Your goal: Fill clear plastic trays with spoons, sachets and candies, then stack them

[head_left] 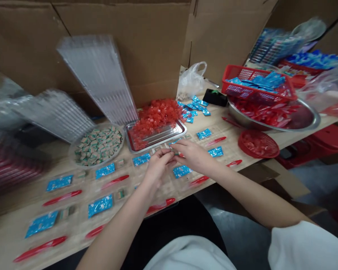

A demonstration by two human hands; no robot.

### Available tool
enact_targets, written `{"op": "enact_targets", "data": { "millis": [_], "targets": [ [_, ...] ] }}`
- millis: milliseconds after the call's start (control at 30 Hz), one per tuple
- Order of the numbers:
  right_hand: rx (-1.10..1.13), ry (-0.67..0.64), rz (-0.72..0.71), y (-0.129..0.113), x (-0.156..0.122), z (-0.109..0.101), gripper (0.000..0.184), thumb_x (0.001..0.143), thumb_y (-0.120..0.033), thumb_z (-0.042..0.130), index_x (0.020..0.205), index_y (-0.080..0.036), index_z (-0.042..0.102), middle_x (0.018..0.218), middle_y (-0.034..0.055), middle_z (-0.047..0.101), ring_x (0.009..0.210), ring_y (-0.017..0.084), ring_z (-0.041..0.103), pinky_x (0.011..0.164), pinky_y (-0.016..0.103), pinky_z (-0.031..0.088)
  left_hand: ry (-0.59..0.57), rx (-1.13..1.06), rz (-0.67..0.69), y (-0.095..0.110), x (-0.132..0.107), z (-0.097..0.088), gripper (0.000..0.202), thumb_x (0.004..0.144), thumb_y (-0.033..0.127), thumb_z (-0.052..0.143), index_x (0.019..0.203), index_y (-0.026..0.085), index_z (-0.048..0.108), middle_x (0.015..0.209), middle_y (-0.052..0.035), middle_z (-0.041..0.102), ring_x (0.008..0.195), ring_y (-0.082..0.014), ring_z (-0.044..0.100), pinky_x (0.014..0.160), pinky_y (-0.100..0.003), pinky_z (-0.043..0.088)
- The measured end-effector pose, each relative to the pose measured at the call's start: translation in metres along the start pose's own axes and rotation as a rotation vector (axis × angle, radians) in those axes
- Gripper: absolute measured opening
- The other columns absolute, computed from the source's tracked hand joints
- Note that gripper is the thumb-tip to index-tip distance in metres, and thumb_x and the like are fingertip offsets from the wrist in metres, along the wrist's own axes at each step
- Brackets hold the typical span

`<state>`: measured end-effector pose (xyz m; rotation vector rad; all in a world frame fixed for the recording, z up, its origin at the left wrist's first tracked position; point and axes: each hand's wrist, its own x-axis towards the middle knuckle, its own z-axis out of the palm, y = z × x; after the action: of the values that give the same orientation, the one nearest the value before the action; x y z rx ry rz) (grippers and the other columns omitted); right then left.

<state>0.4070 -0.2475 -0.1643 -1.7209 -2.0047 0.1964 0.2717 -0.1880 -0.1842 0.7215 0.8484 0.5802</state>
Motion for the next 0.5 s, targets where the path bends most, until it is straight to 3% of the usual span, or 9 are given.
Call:
{"op": "enact_targets", "data": {
  "millis": [167,333,500],
  "targets": [
    [0.026,-0.070,0.054,0.005,-0.012,-0.008,0.026,0.081,-0.015,0.058,0.106,-0.014,0.063,0.098,0.0100,0.064,0.093,0.020,0.059,0.081,0.032,0.047,-0.036,-0.008,-0.072,-0.011,-0.003,0.008,0.014,0.070,0.014,0.069,0.079,0.015,0.058,0.074,-0.0011,0.066,0.066,-0.0112,0.064,0.078,-0.031,0.053],
    [0.044,-0.102,-0.002,0.011,-0.023,-0.008,0.028,0.084,-0.017,0.055,0.111,-0.016,0.060,0.103,0.0089,0.064,0.100,0.020,0.057,0.087,0.033,0.044,-0.028,0.029,-0.088,-0.020,-0.001,0.010,0.016,0.068,0.013,0.071,0.079,0.015,0.058,0.070,-0.0008,0.065,0.066,-0.0110,0.064,0.074,-0.028,0.053],
    [-0.148,-0.099,-0.010,0.008,-0.032,-0.014,0.025,0.083,-0.019,0.056,0.106,-0.011,0.060,0.099,0.0133,0.060,0.095,0.023,0.054,0.081,0.036,0.045,0.030,0.123,-0.059,-0.024,-0.002,0.022,0.020,0.066,0.014,0.072,0.079,0.015,0.056,0.070,0.0000,0.065,0.064,-0.0108,0.064,0.069,-0.026,0.051]
  ]
}}
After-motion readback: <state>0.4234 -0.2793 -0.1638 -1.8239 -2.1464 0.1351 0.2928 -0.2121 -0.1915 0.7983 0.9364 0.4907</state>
